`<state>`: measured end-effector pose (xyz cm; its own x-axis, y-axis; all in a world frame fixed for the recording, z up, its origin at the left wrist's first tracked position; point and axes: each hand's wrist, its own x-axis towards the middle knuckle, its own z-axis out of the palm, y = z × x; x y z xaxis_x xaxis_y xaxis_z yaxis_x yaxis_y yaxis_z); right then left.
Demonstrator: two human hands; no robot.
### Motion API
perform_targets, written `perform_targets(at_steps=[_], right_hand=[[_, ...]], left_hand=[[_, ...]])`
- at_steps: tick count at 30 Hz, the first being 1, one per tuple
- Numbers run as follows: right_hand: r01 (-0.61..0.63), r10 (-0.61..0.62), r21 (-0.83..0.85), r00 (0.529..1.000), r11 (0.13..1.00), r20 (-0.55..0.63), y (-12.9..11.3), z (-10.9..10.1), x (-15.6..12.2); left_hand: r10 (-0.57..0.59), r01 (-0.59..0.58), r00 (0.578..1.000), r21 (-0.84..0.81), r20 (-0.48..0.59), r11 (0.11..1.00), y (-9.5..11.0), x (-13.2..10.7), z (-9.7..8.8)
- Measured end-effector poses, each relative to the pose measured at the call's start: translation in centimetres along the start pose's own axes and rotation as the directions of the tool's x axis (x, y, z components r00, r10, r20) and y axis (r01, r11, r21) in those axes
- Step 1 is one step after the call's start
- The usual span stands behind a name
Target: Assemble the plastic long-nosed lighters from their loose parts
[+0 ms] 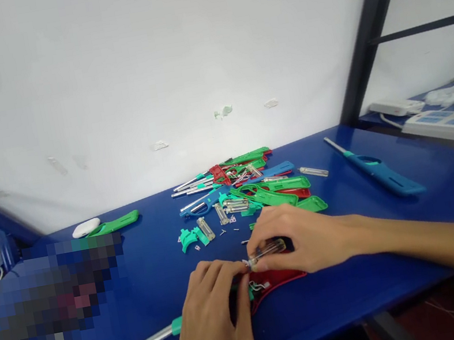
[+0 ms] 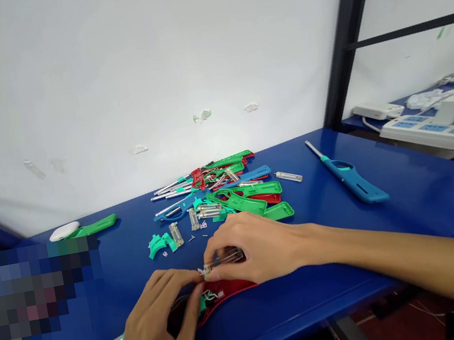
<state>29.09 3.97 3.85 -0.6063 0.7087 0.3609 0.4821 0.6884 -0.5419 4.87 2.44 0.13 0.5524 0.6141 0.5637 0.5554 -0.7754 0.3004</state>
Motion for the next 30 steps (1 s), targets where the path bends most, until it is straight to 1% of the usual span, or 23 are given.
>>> perform_targets(at_steps=[9,17,22,26,30], right_hand=[[0.024,-0.025,0.017,0.999,1.0,0.025,0.13,-0.15,-0.2],[0.031,-0.031,0.0,1.0,1.0,0.003,-0.43,-0.08,-0.26],[0.025,-0.024,-0.014,0.999,1.0,0.022,-0.4,-0.07,-0.37],[0.05,-0.05,-0.008,0.999,0.999,-0.006,-0.4,0.01,-0.46],[0.031,-0.031,-0.013,0.999,0.999,-0.009,-0.46,0.02,-0.49]], left_hand=[[0.001,-0.002,0.999,-0.017,-0.033,1.0,0.24,-0.57,0.01],[0.019,-0.021,0.998,-0.036,-0.054,0.999,0.51,-0.27,0.01],[0.026,-0.028,0.998,-0.033,-0.059,0.999,0.6,-0.35,-0.02],[0.023,-0.025,0.998,-0.031,-0.053,0.999,0.6,-0.29,-0.07],[0.019,-0.021,0.999,-0.03,-0.046,0.999,0.62,-0.25,-0.13]])
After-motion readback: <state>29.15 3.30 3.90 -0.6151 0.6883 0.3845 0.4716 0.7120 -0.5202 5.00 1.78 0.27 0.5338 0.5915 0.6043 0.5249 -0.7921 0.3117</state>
